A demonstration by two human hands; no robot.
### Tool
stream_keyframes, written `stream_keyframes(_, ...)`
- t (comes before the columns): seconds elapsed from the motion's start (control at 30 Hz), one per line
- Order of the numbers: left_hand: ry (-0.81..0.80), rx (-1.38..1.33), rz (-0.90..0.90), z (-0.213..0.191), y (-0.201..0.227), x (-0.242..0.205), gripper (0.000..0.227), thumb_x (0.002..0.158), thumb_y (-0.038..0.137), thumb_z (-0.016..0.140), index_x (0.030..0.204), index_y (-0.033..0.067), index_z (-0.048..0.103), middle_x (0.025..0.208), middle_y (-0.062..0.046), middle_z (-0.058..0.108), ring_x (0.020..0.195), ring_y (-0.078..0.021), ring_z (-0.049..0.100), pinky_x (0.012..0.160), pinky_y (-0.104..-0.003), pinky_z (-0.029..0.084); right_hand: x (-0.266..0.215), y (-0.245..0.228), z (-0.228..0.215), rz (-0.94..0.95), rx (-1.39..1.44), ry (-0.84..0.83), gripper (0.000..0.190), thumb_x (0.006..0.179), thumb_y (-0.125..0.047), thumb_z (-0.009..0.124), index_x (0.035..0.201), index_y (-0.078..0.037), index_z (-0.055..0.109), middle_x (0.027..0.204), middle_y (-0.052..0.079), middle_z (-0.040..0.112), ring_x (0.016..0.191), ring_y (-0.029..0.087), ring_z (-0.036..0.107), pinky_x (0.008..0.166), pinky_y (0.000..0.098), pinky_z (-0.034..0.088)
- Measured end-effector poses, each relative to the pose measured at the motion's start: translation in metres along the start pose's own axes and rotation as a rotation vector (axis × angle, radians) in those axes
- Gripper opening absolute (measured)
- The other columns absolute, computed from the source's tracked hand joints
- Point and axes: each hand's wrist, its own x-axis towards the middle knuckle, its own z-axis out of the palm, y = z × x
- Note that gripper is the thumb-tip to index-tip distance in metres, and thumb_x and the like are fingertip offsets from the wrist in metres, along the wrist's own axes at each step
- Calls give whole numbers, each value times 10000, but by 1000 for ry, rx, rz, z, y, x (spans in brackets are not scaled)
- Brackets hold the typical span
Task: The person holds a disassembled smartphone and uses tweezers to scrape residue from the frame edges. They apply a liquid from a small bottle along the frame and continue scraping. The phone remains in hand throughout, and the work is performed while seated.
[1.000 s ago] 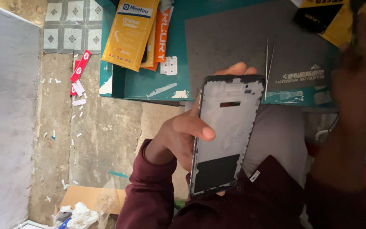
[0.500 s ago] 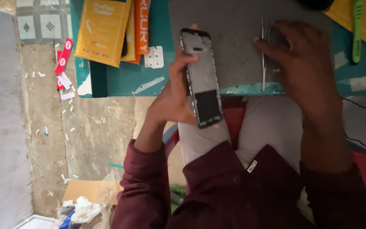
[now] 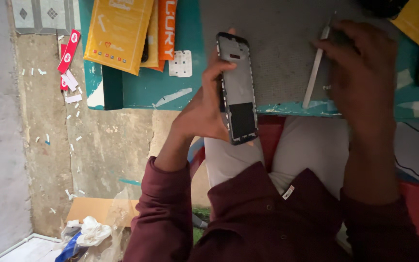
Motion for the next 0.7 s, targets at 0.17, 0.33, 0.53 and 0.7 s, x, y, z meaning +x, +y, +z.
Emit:
stream_keyframes(0.17, 27, -48, 8, 1, -3, -3, 1400, 563, 399, 1101, 1541, 185, 123, 1656, -297, 46, 1562, -377, 226, 1279, -431, 301, -1, -4, 0, 72, 24, -10, 361, 1035, 174, 645, 1282, -86, 688, 1391, 80, 610, 1295, 277, 539, 1168, 384, 422)
stream_keyframes(0.33, 8, -121, -92, 3, -9, -12, 1376, 649, 400, 1073, 1573, 177, 78, 1656, -320, 50, 1508, -357, 341, 1239, -422, 377, 9, -11, -5, -14, 35, 46, 382, 996, 180, 633, 1309, -32, 688, 1366, 134, 632, 1272, 314, 564, 1150, 447, 419)
stream_keyframes(0.53, 46, -97, 92, 3, -12, -1, 1439, 553, 397, 1078, 1565, 199, 75, 1689, -299, -17, 1563, -392, 198, 1287, -472, 306, 19, 5, -11, 41, 91, 87, 253, 1050, 115, 627, 1284, 27, 668, 1211, 179, 637, 1158, 358, 605, 1013, 503, 469)
stream_keyframes(0.7, 65, -116, 73, 5, -10, -5, 1432, 561, 397, 1085, 1562, 199, 81, 1671, -302, 2, 1564, -376, 206, 1274, -468, 310, 35, 46, -5, 214, 8, 115, 232, 1049, 80, 652, 1276, 30, 659, 1157, 188, 640, 1107, 358, 621, 963, 498, 497)
